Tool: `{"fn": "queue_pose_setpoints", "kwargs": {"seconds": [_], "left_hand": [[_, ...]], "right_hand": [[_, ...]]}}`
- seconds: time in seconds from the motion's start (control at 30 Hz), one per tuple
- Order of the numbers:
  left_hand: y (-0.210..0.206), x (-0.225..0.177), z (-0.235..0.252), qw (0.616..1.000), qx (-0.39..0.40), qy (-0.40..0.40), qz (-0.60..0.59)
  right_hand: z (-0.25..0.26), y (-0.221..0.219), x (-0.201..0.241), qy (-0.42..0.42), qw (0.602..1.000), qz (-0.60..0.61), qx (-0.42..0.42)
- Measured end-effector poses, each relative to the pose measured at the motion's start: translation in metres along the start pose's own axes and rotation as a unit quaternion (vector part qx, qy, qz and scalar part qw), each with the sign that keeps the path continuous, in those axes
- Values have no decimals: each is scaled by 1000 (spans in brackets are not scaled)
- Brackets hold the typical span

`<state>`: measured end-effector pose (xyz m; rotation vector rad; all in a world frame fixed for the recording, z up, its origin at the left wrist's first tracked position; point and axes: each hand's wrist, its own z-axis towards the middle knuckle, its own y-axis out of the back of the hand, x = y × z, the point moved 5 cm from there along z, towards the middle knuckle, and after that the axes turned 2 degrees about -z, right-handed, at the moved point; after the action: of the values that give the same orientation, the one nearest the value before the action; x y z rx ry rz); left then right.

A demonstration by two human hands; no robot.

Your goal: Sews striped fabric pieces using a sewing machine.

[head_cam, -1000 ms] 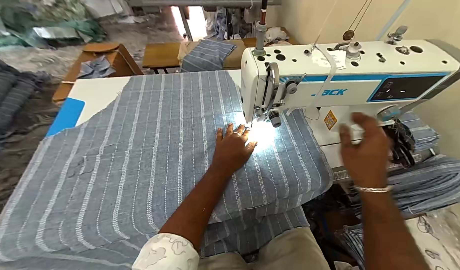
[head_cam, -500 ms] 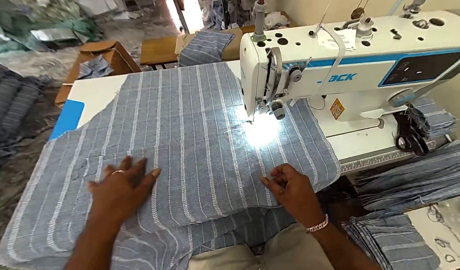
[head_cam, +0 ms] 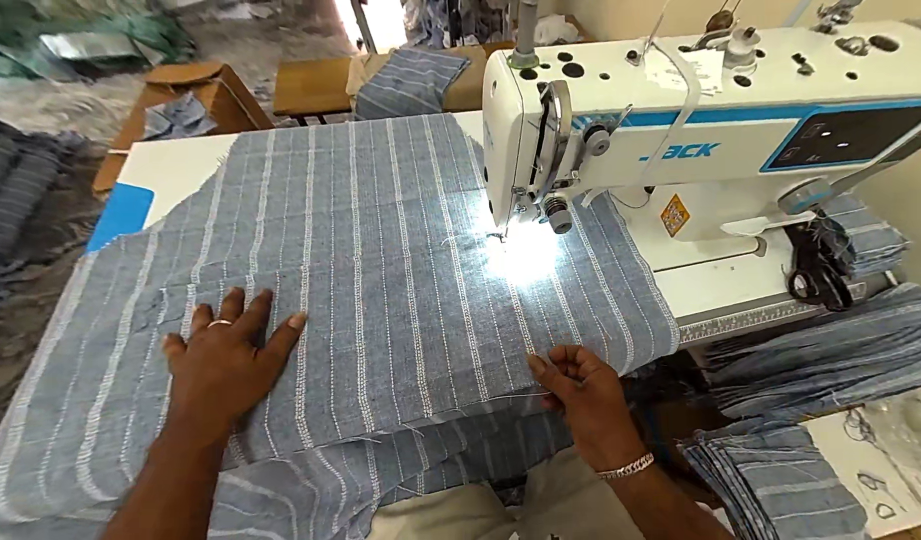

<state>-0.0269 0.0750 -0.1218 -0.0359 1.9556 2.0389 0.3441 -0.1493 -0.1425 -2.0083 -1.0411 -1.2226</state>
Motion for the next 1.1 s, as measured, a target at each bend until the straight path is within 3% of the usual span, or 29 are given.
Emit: {"fn": "queue_pose_setpoints", "kwargs": {"seconds": [0.13, 0.27, 0.43, 0.6, 0.73, 0.9, 1.1], "left_hand": [[0, 0, -1, 1000, -3, 2, -7], [-1, 1, 0, 1000, -4, 4, -3], [2, -10, -12, 999, -2, 51, 18], [-2, -10, -14, 997, -8, 73, 4], [-4, -9, 3, 996, -6, 87, -4], [-7, -7, 45, 995, 7, 96, 2], [-6, -7, 91, 995, 6, 102, -10]], "right_hand": [[-1, -5, -3, -7, 999, 10, 52], [7, 3, -4, 30, 986, -146, 76], [8, 7, 1, 41, 968, -233, 80], [20, 7, 12, 65, 916, -384, 95], [35, 7, 38, 190, 796, -574, 34], [72, -6, 52, 424, 733, -529, 60], [120, -22, 76, 442, 717, -525, 125]]}}
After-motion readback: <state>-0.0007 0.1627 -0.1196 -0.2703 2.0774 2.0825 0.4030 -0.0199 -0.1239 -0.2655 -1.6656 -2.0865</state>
